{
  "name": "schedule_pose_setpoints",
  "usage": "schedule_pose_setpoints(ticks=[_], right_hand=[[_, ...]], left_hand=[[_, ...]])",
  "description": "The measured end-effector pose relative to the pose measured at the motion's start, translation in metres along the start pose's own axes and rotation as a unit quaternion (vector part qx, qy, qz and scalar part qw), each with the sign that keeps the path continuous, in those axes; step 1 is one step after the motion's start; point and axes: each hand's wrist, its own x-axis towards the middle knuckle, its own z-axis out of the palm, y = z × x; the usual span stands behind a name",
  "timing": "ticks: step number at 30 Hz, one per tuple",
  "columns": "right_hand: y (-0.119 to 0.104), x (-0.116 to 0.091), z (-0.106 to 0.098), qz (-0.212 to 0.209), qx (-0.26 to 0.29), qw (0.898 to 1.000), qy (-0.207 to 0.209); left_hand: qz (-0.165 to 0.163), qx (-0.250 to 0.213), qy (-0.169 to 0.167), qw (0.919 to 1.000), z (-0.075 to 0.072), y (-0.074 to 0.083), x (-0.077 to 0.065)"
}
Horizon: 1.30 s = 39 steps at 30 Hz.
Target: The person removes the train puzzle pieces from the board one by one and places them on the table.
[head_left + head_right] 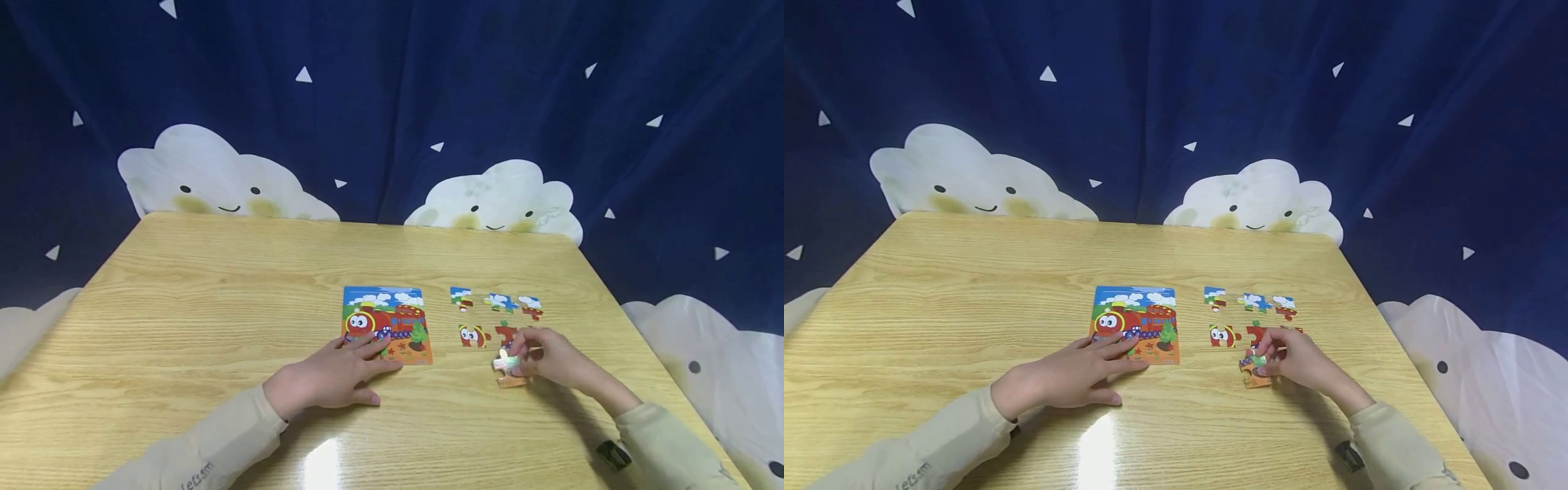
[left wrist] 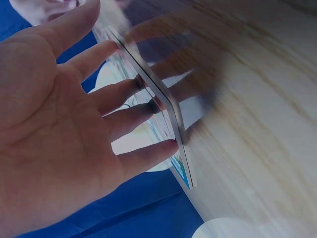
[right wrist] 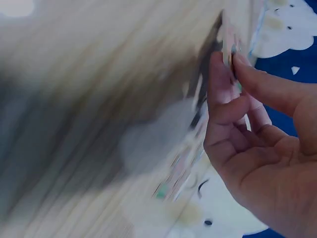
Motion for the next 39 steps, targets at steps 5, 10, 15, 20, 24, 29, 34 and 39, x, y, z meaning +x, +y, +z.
schedule_pose_setpoints(ticks=[5, 10, 15, 20, 24, 29, 34, 39], right_hand=[[0.013, -0.022, -0.016, 0.024, -0.054, 0.998, -0.012], [0.025, -0.036, -0.033, 0.068, -0.128, 0.989, -0.004], [0.034, -0.04, -0.043, 0.084, -0.161, 0.983, 0.002], [0.036, -0.04, -0.043, 0.085, -0.169, 0.982, 0.009], [0.035, -0.038, -0.043, 0.097, -0.171, 0.981, 0.005], [0.034, -0.036, -0.043, 0.112, -0.173, 0.979, -0.003], [0.032, -0.036, -0.044, 0.106, -0.168, 0.98, -0.011], [0.025, -0.035, -0.043, 0.094, -0.168, 0.981, -0.007]], left_hand=[[0.0, -0.001, 0.002, 1.0, -0.001, 0.002, 0.0], [-0.001, -0.006, 0.004, 1.0, -0.001, 0.002, -0.001], [0.0, -0.007, 0.005, 1.0, -0.001, 0.002, -0.001], [0.001, -0.006, 0.004, 1.0, -0.001, 0.002, -0.001], [0.0, -0.006, 0.004, 1.0, -0.001, 0.002, -0.001], [0.0, -0.007, 0.007, 1.0, 0.0, 0.002, -0.001], [0.001, -0.009, 0.008, 0.9999, 0.001, 0.002, -0.002], [-0.001, -0.016, 0.005, 0.9999, 0.001, 0.0, -0.004]])
